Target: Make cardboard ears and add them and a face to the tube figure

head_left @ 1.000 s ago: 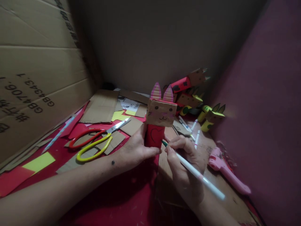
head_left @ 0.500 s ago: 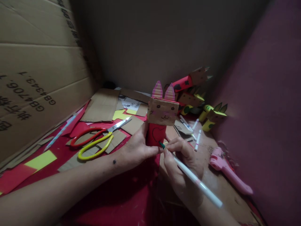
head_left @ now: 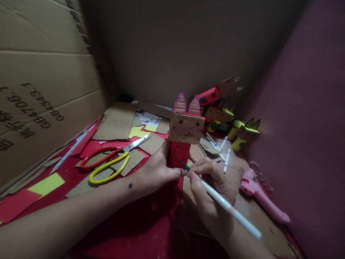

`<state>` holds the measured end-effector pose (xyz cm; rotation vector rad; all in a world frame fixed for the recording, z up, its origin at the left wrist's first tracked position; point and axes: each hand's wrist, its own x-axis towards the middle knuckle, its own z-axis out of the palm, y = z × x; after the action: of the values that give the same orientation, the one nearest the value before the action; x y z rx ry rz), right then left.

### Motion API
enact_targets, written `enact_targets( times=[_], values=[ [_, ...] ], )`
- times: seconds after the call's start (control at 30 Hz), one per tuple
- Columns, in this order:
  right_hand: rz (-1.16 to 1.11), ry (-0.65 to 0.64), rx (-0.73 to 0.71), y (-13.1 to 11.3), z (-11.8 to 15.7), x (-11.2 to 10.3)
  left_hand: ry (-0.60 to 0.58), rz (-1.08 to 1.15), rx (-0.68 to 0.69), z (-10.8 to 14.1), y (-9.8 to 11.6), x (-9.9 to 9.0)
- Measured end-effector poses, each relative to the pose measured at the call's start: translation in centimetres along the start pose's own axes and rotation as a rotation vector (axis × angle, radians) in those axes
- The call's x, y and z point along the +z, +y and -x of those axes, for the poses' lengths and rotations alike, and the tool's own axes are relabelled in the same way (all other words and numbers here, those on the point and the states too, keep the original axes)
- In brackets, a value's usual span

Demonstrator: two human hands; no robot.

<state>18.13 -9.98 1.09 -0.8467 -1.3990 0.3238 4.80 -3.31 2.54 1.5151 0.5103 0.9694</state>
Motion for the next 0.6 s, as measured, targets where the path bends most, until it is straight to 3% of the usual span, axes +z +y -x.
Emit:
enact_targets(
  times=[0.33,0.6],
  values=[
    [-0.029,0.184,0.118,-0.5,-1.2,-0.2,0.041,-0.187,-0.046,0.3,0.5,-0.1],
    [-0.086,0.182,0.136,-0.2,-1.4,-0.1,0.004,-0.176,-0.04,0.3,0.3,-0.1]
  ],
)
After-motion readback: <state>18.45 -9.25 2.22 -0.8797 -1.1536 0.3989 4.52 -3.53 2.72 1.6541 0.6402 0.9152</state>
